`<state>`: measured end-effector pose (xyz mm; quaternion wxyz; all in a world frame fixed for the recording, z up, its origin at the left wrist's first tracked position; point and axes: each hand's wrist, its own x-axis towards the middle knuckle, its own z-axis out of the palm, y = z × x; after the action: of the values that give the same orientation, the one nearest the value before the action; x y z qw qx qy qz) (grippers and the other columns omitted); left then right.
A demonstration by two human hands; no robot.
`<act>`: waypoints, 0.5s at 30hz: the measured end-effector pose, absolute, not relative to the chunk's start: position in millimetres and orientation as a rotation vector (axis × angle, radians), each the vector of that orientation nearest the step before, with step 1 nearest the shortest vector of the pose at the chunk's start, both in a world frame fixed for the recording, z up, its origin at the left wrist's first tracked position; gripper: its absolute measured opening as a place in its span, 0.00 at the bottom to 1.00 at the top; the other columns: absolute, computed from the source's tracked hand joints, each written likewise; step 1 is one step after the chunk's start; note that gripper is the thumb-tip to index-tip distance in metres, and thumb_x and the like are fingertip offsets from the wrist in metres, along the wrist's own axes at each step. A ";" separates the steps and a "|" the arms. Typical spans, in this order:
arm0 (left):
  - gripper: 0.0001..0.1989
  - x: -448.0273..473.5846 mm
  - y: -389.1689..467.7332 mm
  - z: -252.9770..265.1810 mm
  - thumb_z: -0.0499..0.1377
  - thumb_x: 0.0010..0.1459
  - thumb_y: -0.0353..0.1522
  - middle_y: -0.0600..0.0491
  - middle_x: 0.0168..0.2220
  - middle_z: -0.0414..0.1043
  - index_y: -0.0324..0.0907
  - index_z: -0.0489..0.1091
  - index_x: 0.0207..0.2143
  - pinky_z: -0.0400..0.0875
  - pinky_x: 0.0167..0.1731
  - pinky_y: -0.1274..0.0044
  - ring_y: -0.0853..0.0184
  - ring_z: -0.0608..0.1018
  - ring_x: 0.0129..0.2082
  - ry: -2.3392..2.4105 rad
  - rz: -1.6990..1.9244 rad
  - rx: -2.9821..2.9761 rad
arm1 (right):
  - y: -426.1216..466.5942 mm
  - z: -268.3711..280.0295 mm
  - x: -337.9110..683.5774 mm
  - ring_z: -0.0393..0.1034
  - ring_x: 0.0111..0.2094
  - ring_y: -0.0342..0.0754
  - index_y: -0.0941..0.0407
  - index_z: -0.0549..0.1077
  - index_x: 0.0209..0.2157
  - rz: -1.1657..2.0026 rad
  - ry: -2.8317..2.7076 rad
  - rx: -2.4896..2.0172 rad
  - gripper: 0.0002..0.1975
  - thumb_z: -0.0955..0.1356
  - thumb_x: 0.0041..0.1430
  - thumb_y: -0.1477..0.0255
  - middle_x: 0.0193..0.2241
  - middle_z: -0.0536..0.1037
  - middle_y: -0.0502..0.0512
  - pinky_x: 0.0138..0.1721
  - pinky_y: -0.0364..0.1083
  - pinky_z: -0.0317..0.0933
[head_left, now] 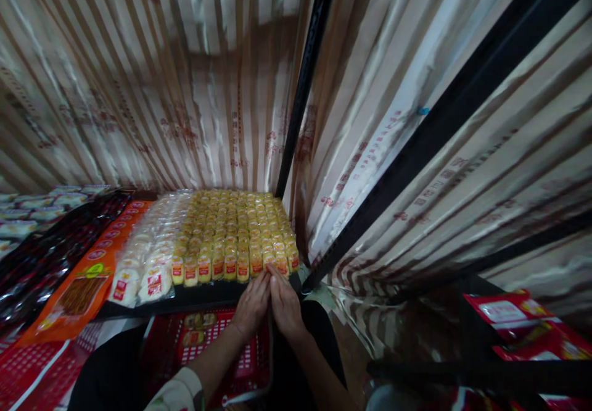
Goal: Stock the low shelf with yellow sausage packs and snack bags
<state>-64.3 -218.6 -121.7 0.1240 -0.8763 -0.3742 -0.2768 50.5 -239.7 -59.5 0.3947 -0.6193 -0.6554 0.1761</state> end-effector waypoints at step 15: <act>0.20 -59.2 -208.1 -126.0 0.48 0.57 0.31 0.45 0.49 0.71 0.36 0.67 0.51 0.61 0.51 0.72 0.63 0.69 0.52 -1.176 -0.709 -2.511 | -135.2 -2.9 30.1 0.49 0.62 0.54 0.69 0.63 0.56 0.081 -2.049 -1.920 0.27 0.52 0.66 0.65 0.56 0.65 0.67 0.63 0.54 0.36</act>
<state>-59.2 -208.1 -126.0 0.1393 -0.8688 -0.4070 -0.2451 30.1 -135.2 -2.9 0.1652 -0.6741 -0.7194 0.0283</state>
